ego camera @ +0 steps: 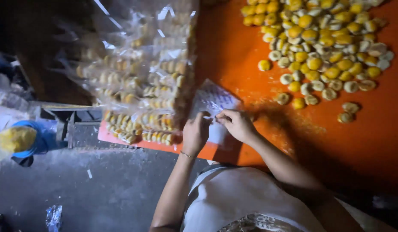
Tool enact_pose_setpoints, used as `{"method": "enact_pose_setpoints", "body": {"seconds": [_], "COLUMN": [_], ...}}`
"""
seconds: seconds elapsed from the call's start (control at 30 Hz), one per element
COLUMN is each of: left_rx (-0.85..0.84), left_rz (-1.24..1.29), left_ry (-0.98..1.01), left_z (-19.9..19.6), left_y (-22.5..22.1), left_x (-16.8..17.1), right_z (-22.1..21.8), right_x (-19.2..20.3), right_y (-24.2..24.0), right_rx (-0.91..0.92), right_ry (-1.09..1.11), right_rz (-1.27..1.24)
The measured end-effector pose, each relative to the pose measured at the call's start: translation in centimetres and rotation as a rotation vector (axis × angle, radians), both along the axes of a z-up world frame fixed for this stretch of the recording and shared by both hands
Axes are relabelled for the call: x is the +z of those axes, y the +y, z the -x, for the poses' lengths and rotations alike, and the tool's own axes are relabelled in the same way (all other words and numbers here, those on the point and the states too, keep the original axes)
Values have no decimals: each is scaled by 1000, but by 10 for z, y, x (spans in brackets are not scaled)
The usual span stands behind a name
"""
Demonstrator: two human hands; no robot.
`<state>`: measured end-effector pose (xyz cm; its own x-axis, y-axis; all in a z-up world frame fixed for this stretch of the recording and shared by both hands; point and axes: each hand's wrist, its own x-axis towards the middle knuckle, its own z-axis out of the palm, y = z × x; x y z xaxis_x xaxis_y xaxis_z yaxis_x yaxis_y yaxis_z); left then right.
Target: Packing small yellow pastries or bread rolls into individual plastic bags from a large pile on a table.
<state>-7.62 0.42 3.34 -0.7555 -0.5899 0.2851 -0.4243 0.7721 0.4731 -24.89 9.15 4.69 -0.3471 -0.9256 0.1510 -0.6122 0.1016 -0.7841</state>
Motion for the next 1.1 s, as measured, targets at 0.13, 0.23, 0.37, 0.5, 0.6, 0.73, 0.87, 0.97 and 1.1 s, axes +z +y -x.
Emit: {"method": "enact_pose_setpoints", "body": {"seconds": [0.13, 0.23, 0.37, 0.5, 0.6, 0.73, 0.87, 0.97, 1.1], "left_rx": [-106, -137, 205, 224, 258, 31, 109, 238, 265], "left_rz": [-737, -965, -527, -608, -786, -906, -1020, -1116, -1061], "left_ry": [70, 121, -120, -64, 53, 3, 100, 129, 143], "left_z": [40, 45, 42, 54, 53, 58, 44, 26, 23], "left_y": [61, 82, 98, 141, 164, 196, 213, 220, 234], "left_x": [124, 60, -14, 54, 75, 113, 107, 81, 77], "right_z": [46, 87, 102, 206, 231, 210, 222, 150, 101], "right_x": [-5, 17, 77, -49, -82, -66, -123, -77, -89], "right_y": [38, 84, 134, 146, 144, 114, 80, 61, 49], "right_rx": [-71, -66, 194, -69, -117, -163, -133, 54, 228], "right_ry": [-249, -293, -171, 428, 885, 426, 655, 268, 406], "right_rz": [33, 57, -126, 98, 61, 397, 441, 570, 549]}}
